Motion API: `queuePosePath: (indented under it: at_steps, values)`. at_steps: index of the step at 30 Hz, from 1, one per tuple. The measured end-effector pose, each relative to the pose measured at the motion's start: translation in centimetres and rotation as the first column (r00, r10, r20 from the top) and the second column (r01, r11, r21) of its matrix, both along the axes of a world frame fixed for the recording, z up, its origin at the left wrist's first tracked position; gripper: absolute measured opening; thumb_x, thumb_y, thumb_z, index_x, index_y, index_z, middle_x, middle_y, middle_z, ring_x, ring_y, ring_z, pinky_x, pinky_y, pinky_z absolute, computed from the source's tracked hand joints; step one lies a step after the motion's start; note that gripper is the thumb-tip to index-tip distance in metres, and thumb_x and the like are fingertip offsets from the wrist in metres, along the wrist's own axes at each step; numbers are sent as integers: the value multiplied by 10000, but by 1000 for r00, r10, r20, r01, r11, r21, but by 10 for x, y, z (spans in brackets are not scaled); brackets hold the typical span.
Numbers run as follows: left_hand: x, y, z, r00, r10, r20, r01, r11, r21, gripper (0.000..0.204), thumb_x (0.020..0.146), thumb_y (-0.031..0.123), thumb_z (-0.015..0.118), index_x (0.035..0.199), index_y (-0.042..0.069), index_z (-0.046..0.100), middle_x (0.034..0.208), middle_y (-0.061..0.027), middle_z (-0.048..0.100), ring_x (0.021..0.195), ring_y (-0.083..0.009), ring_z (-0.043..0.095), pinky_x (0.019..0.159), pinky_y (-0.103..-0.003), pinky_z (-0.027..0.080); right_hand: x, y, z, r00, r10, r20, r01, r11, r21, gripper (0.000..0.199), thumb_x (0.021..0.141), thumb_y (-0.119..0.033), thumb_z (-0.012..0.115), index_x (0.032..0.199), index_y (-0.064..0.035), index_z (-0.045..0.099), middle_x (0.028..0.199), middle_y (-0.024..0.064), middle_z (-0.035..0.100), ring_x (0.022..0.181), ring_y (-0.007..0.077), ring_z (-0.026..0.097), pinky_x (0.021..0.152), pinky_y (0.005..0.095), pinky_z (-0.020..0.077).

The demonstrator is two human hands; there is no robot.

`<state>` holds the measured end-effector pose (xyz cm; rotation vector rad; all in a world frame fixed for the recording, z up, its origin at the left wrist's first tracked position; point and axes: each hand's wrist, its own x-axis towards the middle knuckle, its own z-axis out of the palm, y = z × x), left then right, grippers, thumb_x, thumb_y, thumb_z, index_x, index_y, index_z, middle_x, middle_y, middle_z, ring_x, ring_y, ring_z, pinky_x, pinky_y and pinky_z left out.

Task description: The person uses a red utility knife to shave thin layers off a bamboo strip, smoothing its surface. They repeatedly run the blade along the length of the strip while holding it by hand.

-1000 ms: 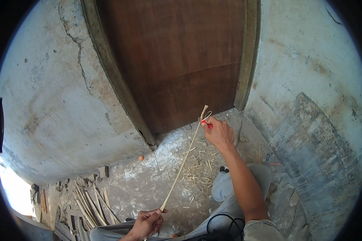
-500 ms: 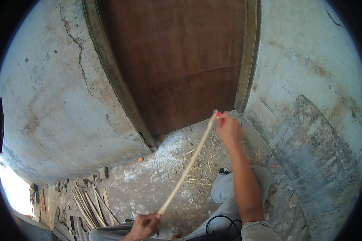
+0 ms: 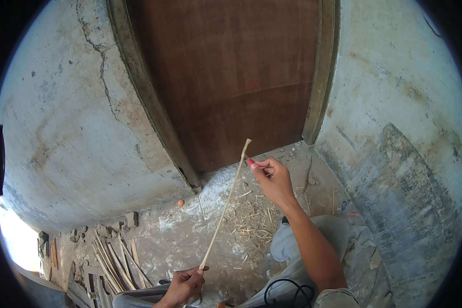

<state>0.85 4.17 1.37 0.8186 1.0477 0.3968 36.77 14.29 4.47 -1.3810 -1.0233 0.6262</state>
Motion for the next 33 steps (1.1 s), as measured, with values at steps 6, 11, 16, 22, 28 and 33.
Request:
queuePosePath:
  at_steps: [6,11,16,22,28,33]
  values:
    - [1,-1,8,998,-25,-52,26,999,33,359,1039,224,573,1282,-41,582,705,20,484,503,-46,396,428,-229,315,-7,-18,16,905,38,-423,-73,995,-68,231,982,-243,666,1069,-38,606,766,14,591,550,59,484,488,208,379]
    - [5,-1,13,997,-39,-65,40,999,16,360,1050,221,544,1287,-49,573,695,11,478,506,-66,403,441,-246,338,-6,-11,-3,792,-30,-610,-13,998,-66,233,975,-275,677,1045,-73,586,774,19,585,561,83,514,486,221,405]
    - [3,-3,14,998,-57,-7,57,998,-17,363,1067,212,496,1294,-62,562,688,-2,478,507,-89,409,463,-256,361,-1,0,-19,602,-21,-798,-6,1000,-30,201,990,-270,652,1049,-92,581,805,28,613,633,123,574,527,248,455]
    - [2,-7,13,993,-116,11,116,993,-30,350,1070,199,494,1302,-48,584,691,2,511,517,-70,419,481,-234,373,-17,2,-19,702,-33,-712,16,999,-30,192,1055,-260,525,1093,-77,573,931,67,676,863,176,672,689,301,528]
    - [2,-6,10,995,-104,6,105,994,-11,350,1070,204,499,1296,-46,592,683,6,521,518,-67,424,483,-230,374,-20,2,-20,782,13,-624,-53,998,-46,269,1059,-287,524,1170,-51,590,973,53,683,880,140,668,753,243,510]
    - [3,-5,9,992,-123,-6,123,992,10,363,1062,199,508,1285,-81,570,676,-7,504,514,-89,440,493,-245,399,-23,-3,-13,860,74,-505,-106,994,-35,224,974,-138,671,1159,-20,631,1000,33,699,915,86,625,834,254,484]
